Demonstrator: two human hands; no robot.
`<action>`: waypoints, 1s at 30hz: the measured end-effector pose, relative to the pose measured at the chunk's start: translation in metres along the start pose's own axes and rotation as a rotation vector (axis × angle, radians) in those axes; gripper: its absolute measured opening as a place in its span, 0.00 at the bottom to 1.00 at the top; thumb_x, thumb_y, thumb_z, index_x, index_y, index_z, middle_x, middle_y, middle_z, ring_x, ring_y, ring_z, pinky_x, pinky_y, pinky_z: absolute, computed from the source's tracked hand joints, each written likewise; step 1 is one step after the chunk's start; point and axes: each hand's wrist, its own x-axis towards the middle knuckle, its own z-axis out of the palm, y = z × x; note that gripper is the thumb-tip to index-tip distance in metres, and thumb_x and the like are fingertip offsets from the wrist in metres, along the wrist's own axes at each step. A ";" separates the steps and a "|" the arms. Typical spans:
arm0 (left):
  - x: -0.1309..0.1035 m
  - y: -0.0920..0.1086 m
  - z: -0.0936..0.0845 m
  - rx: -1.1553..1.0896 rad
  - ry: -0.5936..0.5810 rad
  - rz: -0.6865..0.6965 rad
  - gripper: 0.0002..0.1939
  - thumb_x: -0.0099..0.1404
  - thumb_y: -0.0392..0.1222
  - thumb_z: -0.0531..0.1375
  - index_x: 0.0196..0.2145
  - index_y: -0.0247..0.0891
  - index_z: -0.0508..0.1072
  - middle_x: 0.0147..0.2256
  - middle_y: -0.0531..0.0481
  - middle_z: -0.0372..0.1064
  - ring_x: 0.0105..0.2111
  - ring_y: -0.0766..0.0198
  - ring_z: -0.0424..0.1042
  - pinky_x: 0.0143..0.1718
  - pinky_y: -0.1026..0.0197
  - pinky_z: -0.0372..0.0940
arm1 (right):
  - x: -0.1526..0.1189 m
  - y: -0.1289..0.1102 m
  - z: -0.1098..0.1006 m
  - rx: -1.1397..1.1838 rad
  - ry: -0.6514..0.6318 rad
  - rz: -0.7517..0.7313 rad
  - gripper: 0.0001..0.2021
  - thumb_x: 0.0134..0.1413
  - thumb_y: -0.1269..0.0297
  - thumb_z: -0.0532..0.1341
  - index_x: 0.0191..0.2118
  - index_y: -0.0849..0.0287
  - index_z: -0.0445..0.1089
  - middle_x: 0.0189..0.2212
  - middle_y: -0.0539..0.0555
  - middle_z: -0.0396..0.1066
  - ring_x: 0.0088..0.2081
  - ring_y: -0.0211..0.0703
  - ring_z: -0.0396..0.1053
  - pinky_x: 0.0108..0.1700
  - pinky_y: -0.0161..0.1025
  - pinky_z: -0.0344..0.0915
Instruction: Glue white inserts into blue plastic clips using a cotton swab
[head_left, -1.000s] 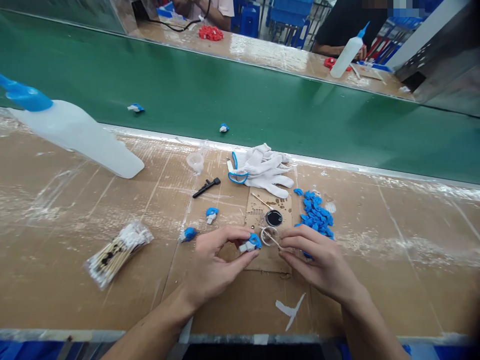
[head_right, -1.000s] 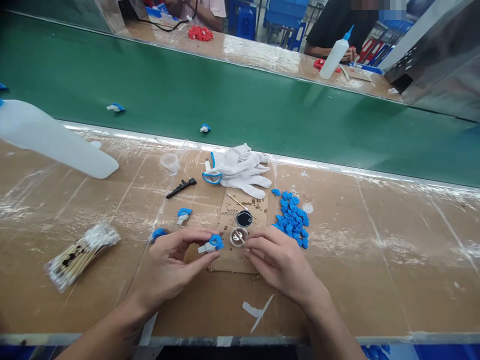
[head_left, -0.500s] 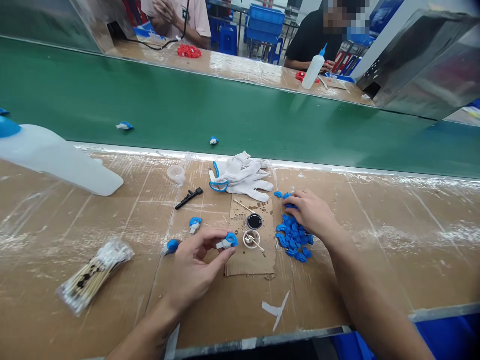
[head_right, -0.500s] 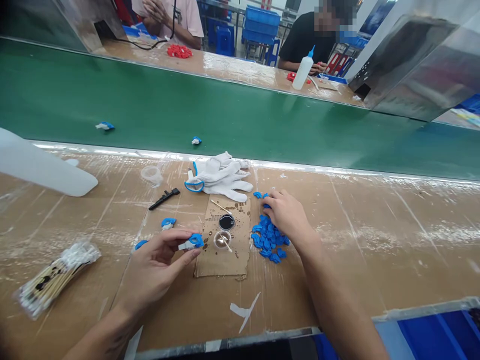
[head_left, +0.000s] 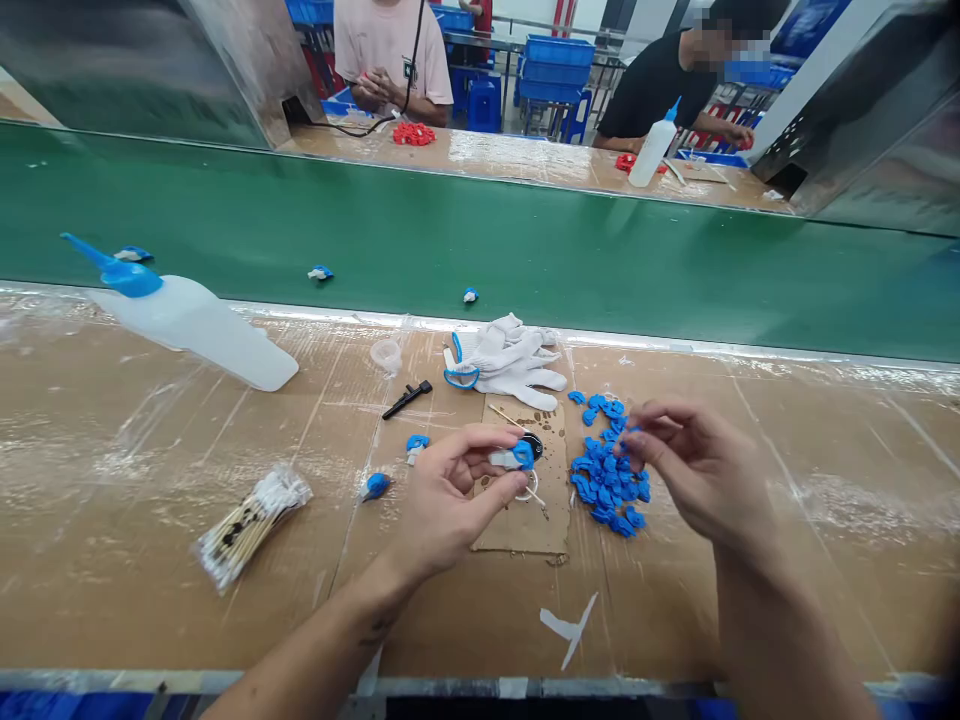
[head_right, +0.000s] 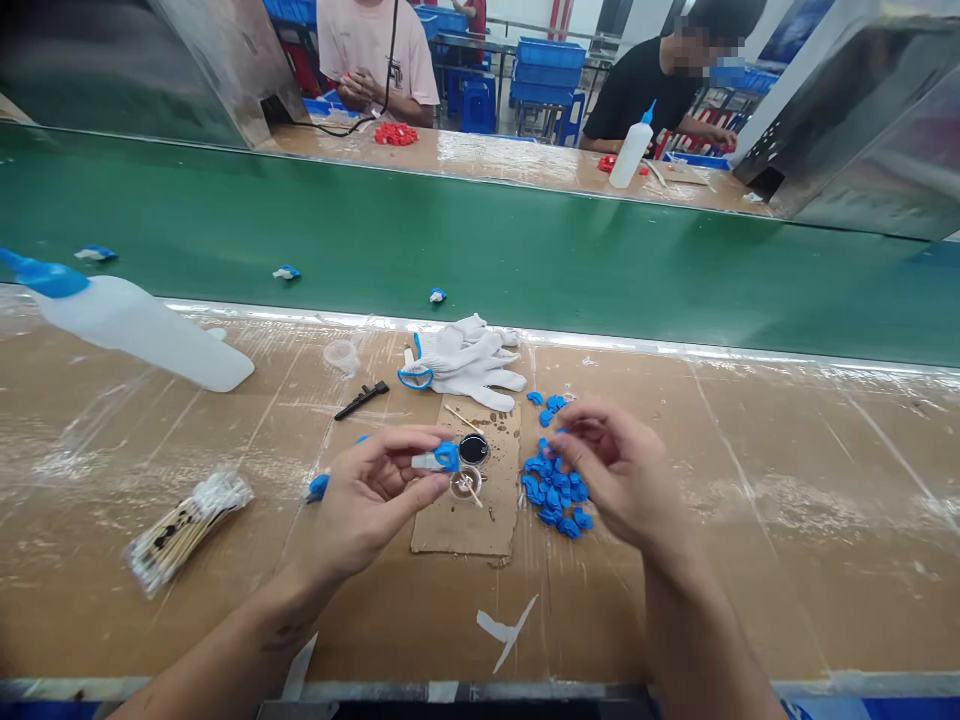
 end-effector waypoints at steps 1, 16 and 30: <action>0.001 0.000 0.004 -0.031 -0.012 0.005 0.12 0.59 0.30 0.70 0.41 0.37 0.80 0.46 0.43 0.81 0.42 0.60 0.83 0.40 0.64 0.80 | -0.004 -0.008 0.008 0.021 -0.011 -0.026 0.08 0.62 0.68 0.69 0.44 0.50 0.74 0.38 0.49 0.77 0.33 0.39 0.77 0.33 0.34 0.75; -0.015 -0.019 0.005 -0.113 -0.104 0.129 0.18 0.65 0.30 0.69 0.49 0.47 0.82 0.50 0.47 0.79 0.48 0.63 0.80 0.51 0.66 0.75 | -0.015 -0.029 0.058 0.059 -0.164 -0.293 0.25 0.64 0.81 0.62 0.59 0.46 0.74 0.38 0.50 0.71 0.38 0.37 0.71 0.36 0.33 0.71; -0.018 -0.023 0.008 -0.090 -0.038 0.118 0.16 0.64 0.29 0.69 0.47 0.44 0.80 0.51 0.46 0.78 0.50 0.62 0.80 0.52 0.65 0.75 | -0.021 -0.026 0.062 0.323 -0.130 -0.023 0.08 0.65 0.74 0.66 0.40 0.52 0.71 0.36 0.49 0.70 0.41 0.39 0.72 0.43 0.35 0.73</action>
